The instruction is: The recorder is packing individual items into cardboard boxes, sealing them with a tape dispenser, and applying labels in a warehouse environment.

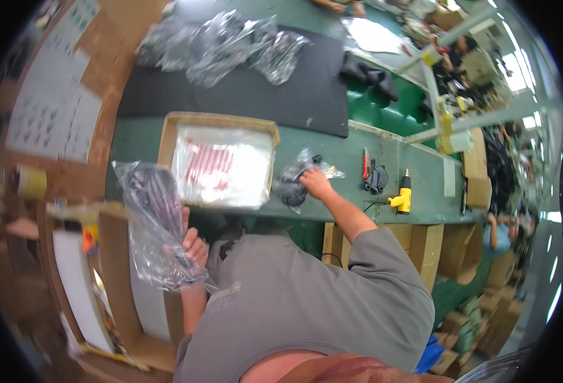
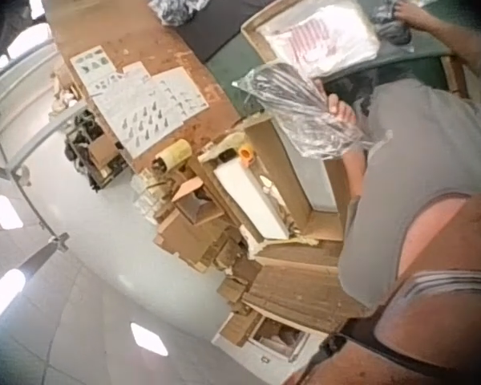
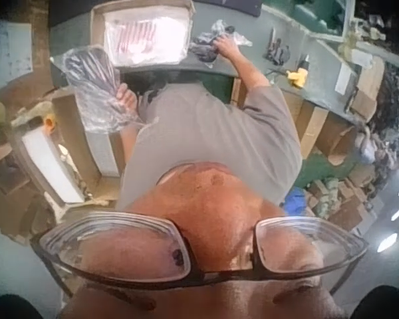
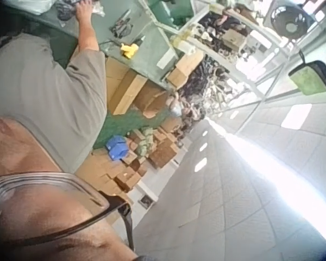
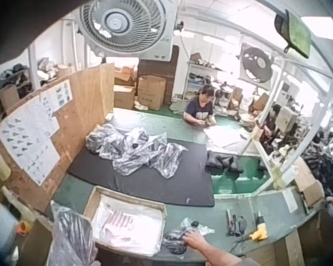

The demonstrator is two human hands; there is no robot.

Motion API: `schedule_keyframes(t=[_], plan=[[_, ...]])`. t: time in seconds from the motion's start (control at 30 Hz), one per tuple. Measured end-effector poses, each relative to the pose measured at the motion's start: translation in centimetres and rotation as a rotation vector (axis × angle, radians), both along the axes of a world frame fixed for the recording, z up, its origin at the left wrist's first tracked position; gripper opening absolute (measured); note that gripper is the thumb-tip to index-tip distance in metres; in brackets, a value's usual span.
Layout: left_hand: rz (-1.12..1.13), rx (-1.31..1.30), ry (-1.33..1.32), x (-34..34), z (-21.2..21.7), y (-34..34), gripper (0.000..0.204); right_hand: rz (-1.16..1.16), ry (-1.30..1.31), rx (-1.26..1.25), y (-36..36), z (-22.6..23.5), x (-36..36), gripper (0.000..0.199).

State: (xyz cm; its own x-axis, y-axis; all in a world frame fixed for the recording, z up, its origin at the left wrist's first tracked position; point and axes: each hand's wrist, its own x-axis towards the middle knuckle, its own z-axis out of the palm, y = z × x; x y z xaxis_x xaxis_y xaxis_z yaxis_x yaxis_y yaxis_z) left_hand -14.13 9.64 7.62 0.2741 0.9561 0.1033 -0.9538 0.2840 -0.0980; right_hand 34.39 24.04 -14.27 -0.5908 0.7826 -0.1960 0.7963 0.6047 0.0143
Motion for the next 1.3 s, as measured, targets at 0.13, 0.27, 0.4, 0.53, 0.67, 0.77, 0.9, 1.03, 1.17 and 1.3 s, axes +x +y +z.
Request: schedule_keyframes(t=[0.13, 0.27, 0.4, 0.53, 0.67, 0.77, 0.9, 1.03, 1.17, 1.3], plan=[[0.188, -0.299, 0.252, 1.3, -2.2, -9.1, 0.061, -0.382, 0.168, -0.163, -0.3, 4.1, -1.6, 0.039], [0.02, -0.039, 0.136, -1.6, -2.8, -15.3, 0.057, -1.023, 0.958, -0.498, -2.4, 8.1, -5.2, 0.035], [0.32, -0.424, 0.238, -1.6, -3.0, -20.0, 0.076, -1.315, 1.549, -0.564, -8.2, 12.6, -10.6, 0.026], [0.506, -0.476, 0.869, -9.7, -7.1, -27.8, 0.04, -0.973, 1.538, -0.803, -12.6, 18.7, -23.5, 0.03], [0.868, -0.72, 1.929, -22.1, -0.4, -37.6, 0.04, -0.427, 1.278, -0.994, -15.1, 21.7, -35.9, 0.03], [0.702, -0.805, 2.706, -32.5, -0.7, -47.7, 0.036, -0.159, 1.091, -0.985, -21.9, 27.7, -50.9, 0.02], [-0.099, -0.609, 3.135, -42.4, -7.4, -55.8, 0.017, 0.348, 0.577, -0.898, -28.5, 27.2, -67.8, 0.035], [-0.816, 0.04, 3.187, -45.3, -18.5, -58.6, 0.017, 0.775, 0.148, -0.682, -36.3, 16.4, -80.8, 0.052], [-0.809, -0.096, 3.23, -46.5, -27.3, -59.3, 0.024, 0.514, -0.169, -0.777, -44.2, 5.6, -86.3, 0.054], [-0.319, -1.394, 2.957, -42.7, -28.7, -63.7, 0.057, 0.629, -0.075, -0.807, -54.3, -0.6, -85.5, 0.052]])
